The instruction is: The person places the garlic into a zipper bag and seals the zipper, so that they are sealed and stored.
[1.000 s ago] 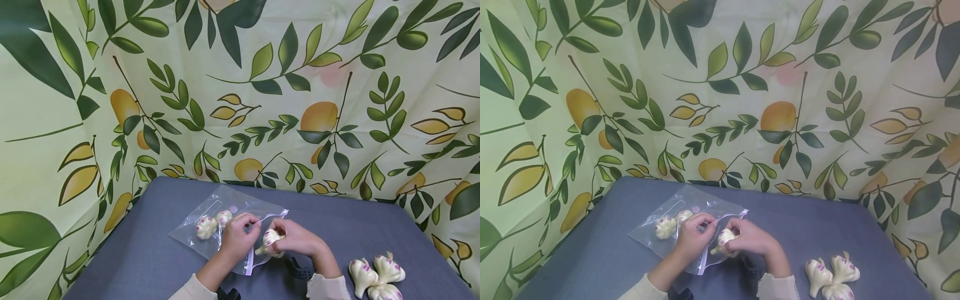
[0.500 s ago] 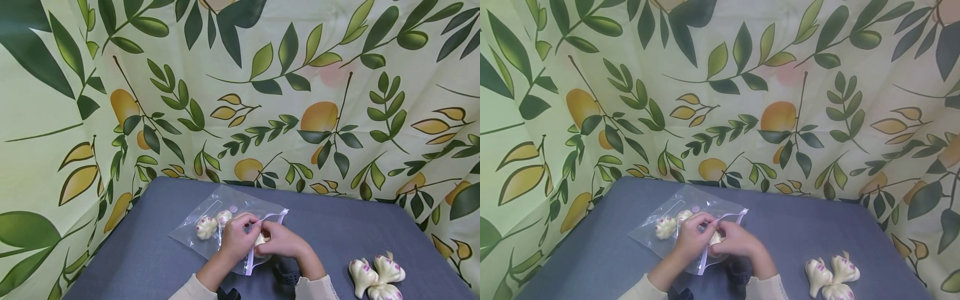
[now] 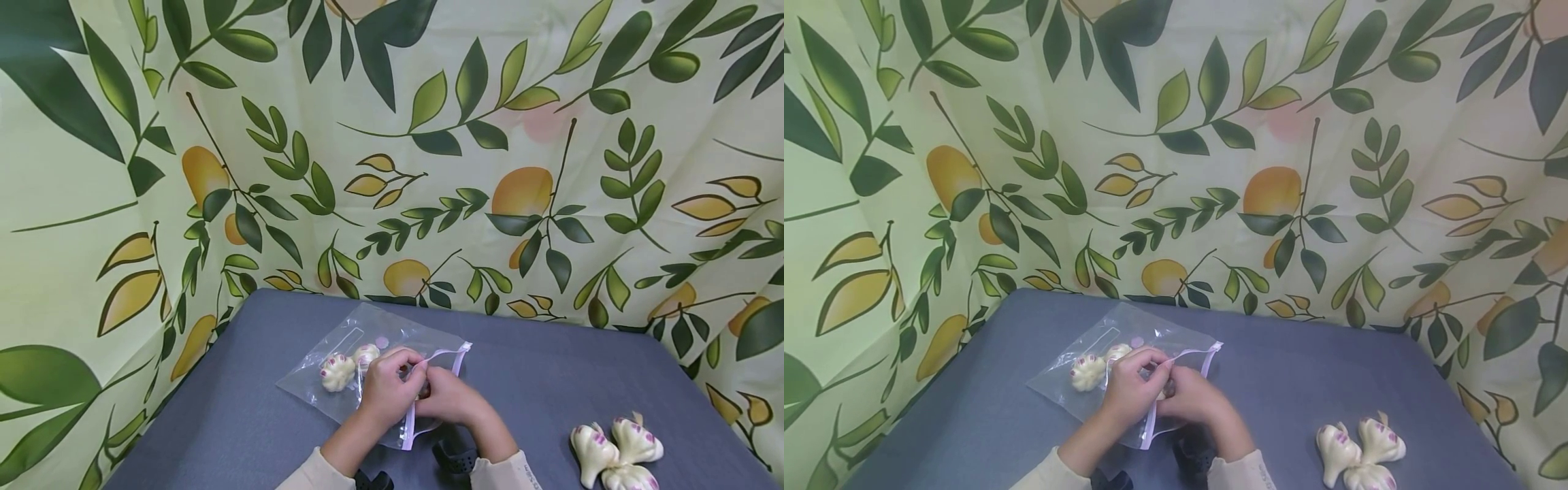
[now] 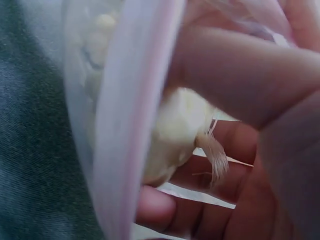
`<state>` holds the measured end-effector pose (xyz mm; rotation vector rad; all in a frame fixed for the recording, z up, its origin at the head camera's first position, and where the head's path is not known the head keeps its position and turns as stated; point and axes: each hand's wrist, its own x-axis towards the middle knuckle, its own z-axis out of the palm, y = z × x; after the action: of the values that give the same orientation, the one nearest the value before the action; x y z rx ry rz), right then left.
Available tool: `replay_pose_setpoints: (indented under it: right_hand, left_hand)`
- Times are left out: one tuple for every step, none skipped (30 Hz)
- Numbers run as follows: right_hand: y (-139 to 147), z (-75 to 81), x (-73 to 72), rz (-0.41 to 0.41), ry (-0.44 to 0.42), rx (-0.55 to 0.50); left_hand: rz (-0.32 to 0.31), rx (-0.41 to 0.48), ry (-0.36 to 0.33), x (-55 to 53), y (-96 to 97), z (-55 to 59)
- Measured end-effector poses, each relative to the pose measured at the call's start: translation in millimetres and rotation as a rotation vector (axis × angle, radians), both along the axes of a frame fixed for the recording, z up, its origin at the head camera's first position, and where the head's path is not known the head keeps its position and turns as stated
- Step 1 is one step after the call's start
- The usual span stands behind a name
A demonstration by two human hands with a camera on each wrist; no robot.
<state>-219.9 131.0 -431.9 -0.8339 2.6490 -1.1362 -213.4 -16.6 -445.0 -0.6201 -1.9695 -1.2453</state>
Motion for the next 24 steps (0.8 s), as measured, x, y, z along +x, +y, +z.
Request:
replay_pose_setpoints:
  right_hand:
    - [-0.8, -1.1, -0.3, -0.002, 0.009, 0.001]
    - [-1.5, -2.3, -0.6, -0.008, 0.02, 0.004]
    - [-2.3, -3.8, -1.0, -0.014, 0.034, 0.007]
    - [-3.2, -5.0, -1.3, -0.022, 0.047, 0.011]
    - [-4.1, -6.3, -1.5, -0.031, 0.065, 0.014]
    - [-5.0, -7.6, -1.6, -0.042, 0.084, 0.019]
    - [-6.1, -8.8, -1.8, -0.052, 0.1, 0.022]
    - [-7.1, -9.9, -1.9, -0.065, 0.112, 0.025]
    - [-8.1, -10.8, -2.0, -0.078, 0.124, 0.029]
    - [-8.9, -11.2, -1.9, -0.089, 0.136, 0.032]
    - [-9.6, -11.5, -1.7, -0.098, 0.147, 0.03]
    - [-10.1, -11.6, -1.6, -0.105, 0.155, 0.029]
    - [-10.6, -11.5, -1.4, -0.112, 0.161, 0.024]
    - [-10.9, -11.5, -1.3, -0.119, 0.167, 0.021]
    - [-11.1, -11.7, -1.2, -0.124, 0.173, 0.018]
    - [-11.3, -11.7, -1.1, -0.128, 0.182, 0.016]
    - [-11.5, -12.0, -1.2, -0.133, 0.189, 0.014]
    - [-11.7, -12.5, -1.3, -0.138, 0.194, 0.011]
    - [-11.8, -13.3, -1.4, -0.142, 0.197, 0.009]
    - [-12.0, -14.4, -1.7, -0.146, 0.202, 0.012]
    - [-12.5, -15.2, -1.9, -0.148, 0.204, 0.009]
    - [-13.2, -16.0, -1.9, -0.15, 0.201, 0.005]
    - [-14.1, -17.2, -2.1, -0.15, 0.201, 0.001]
    - [-15.1, -18.1, -2.1, -0.149, 0.199, -0.005]
  left_hand:
    - [0.0, 0.0, -0.001, 0.0, 0.1, 0.0]
    - [0.002, 0.0, 0.0, 0.0, 0.1, -0.1]
    - [0.002, 0.001, 0.0, 0.1, 0.1, -0.1]
    - [0.003, 0.001, -0.001, 0.2, 0.2, -0.1]
    - [0.004, 0.001, -0.002, 0.5, 0.1, -0.1]
    - [0.004, 0.001, -0.003, 0.7, 0.1, 0.1]
    - [0.005, 0.001, -0.005, 0.9, 0.1, 0.2]
    - [0.005, 0.001, -0.007, 1.2, 0.1, 0.4]
    - [0.006, 0.0, -0.009, 1.5, 0.1, 0.7]
    - [0.007, -0.001, -0.01, 1.6, 0.2, 0.7]
    - [0.007, -0.002, -0.011, 1.8, 0.3, 1.0]
    - [0.007, -0.003, -0.011, 1.8, 0.4, 1.1]
    - [0.008, -0.004, -0.01, 1.8, 0.4, 1.2]
    - [0.01, -0.006, -0.01, 1.8, 0.5, 1.2]
    - [0.011, -0.007, -0.009, 1.8, 0.5, 1.3]
    - [0.011, -0.007, -0.009, 1.7, 0.5, 1.2]
    - [0.012, -0.007, -0.009, 1.6, 0.5, 1.1]
    - [0.011, -0.007, -0.01, 1.5, 0.4, 1.0]
    - [0.012, -0.007, -0.011, 1.4, 0.4, 0.8]
    - [0.011, -0.007, -0.011, 1.3, 0.4, 0.7]
    - [0.01, -0.007, -0.011, 1.1, 0.3, 0.5]
    - [0.01, -0.006, -0.007, 0.8, 0.3, 0.3]
    - [0.011, -0.007, -0.004, 0.5, 0.3, 0.0]
    - [0.011, -0.006, -0.001, 0.3, 0.2, -0.1]
